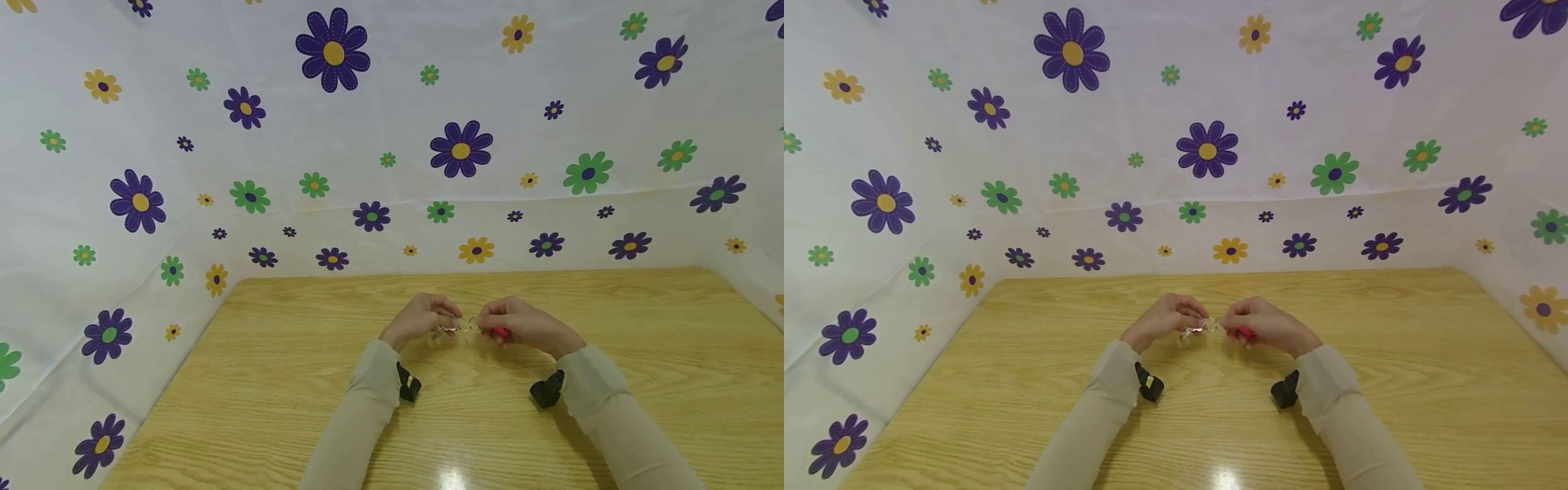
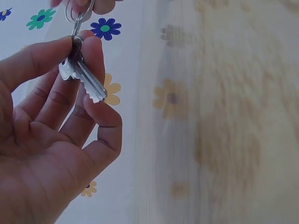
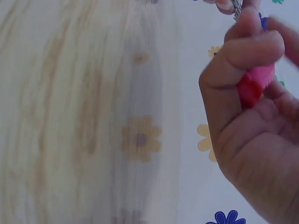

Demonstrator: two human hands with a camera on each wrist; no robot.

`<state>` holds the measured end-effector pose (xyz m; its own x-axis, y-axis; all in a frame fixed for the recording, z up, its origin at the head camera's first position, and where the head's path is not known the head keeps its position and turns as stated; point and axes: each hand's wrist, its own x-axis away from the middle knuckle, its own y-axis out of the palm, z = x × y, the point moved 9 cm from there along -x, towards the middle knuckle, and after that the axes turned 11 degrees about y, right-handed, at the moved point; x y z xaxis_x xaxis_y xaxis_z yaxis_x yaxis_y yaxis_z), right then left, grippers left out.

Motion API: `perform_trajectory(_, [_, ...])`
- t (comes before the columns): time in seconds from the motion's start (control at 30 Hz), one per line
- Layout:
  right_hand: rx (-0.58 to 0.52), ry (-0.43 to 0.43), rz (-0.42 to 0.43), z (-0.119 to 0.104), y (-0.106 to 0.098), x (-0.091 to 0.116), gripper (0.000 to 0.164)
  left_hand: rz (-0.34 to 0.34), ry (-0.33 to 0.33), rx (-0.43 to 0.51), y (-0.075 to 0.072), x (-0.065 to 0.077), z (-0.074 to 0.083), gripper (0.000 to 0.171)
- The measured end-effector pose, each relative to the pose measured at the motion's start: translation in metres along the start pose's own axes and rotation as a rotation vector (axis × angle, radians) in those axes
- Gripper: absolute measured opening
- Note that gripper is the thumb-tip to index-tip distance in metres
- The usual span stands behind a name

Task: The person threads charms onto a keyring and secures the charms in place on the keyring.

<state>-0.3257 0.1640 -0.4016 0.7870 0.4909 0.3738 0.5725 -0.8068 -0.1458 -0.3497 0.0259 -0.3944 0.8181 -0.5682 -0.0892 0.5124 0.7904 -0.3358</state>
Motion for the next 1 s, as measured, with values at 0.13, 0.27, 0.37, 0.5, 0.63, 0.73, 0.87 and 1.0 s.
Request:
perform_trajectory(0.13, [-0.014,-0.011,0.019,-0.001,-0.001,-0.001,0.022,-0.002,0.004,0.009,0.001,0.000,0.002,0.016])
perform_trajectory(0.27, [-0.053,-0.004,0.063,-0.001,-0.002,-0.002,0.019,0.005,0.014,0.029,0.002,-0.001,0.001,0.016])
perform_trajectory(0.37, [-0.089,-0.001,0.095,-0.001,-0.002,-0.003,0.017,0.025,0.017,0.044,0.000,-0.002,-0.002,0.016])
perform_trajectory(0.5, [-0.129,-0.001,0.122,-0.001,-0.001,-0.004,0.014,0.044,0.009,0.060,-0.001,-0.003,-0.006,0.016])
perform_trajectory(0.63, [-0.135,0.001,0.152,0.000,-0.002,-0.006,0.013,0.040,-0.022,0.128,0.000,-0.001,-0.011,0.017])
perform_trajectory(0.73, [-0.110,-0.030,0.163,-0.003,-0.001,-0.007,0.013,0.005,-0.050,0.181,0.005,0.000,-0.014,0.016])
perform_trajectory(0.87, [-0.044,-0.089,0.190,-0.012,0.000,-0.007,0.013,-0.053,-0.053,0.193,0.013,-0.001,-0.015,0.017])
perform_trajectory(1.0, [0.025,-0.120,0.258,-0.018,-0.003,-0.005,0.012,-0.067,-0.043,0.201,0.013,0.000,-0.015,0.024])
